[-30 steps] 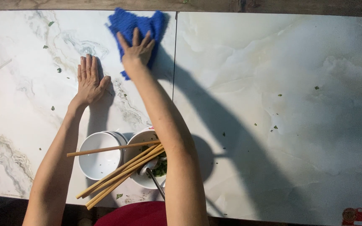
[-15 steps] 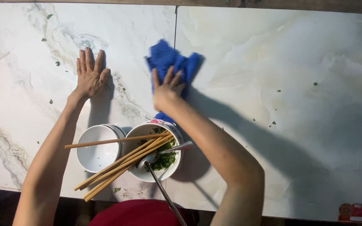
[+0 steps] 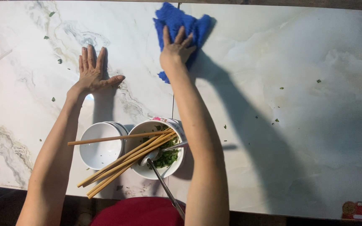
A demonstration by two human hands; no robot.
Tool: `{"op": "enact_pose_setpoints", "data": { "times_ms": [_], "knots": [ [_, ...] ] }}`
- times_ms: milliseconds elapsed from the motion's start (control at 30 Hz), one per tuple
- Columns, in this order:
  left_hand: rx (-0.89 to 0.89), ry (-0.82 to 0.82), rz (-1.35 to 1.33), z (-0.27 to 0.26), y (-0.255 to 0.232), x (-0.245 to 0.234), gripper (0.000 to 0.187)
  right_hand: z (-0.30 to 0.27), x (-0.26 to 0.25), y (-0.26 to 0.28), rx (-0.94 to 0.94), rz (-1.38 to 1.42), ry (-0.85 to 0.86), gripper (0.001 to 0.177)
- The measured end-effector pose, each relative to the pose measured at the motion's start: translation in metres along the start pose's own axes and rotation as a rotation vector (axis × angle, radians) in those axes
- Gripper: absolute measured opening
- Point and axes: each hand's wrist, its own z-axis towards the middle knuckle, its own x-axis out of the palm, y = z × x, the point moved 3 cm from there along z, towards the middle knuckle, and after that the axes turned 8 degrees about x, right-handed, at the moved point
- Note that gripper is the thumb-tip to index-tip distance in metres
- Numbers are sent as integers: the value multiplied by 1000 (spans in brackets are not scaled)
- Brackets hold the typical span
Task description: Wiping down a table and organizing bowls and chopsticks for a meal.
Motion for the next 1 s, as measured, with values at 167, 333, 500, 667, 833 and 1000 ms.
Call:
{"op": "enact_pose_setpoints", "data": {
  "times_ms": [167,333,500,667,833,1000],
  "knots": [
    [-5,-4,16,-2,-6,-2,141,-52,-5,-38,125,-10,37,97],
    [19,-19,8,-5,-12,-8,140,-90,18,2,112,-57,189,100],
    [40,-50,-168,-6,4,-10,97,-117,40,117,-427,-100,427,89],
    [80,-154,-197,-1,27,10,95,-3,73,139,-469,-23,24,80],
    [94,-118,-51,-12,-4,-10,125,43,6,25,-244,45,-151,91],
    [106,-122,-57,-9,3,-1,130,24,-29,-115,260,53,-102,88]
  ]
}}
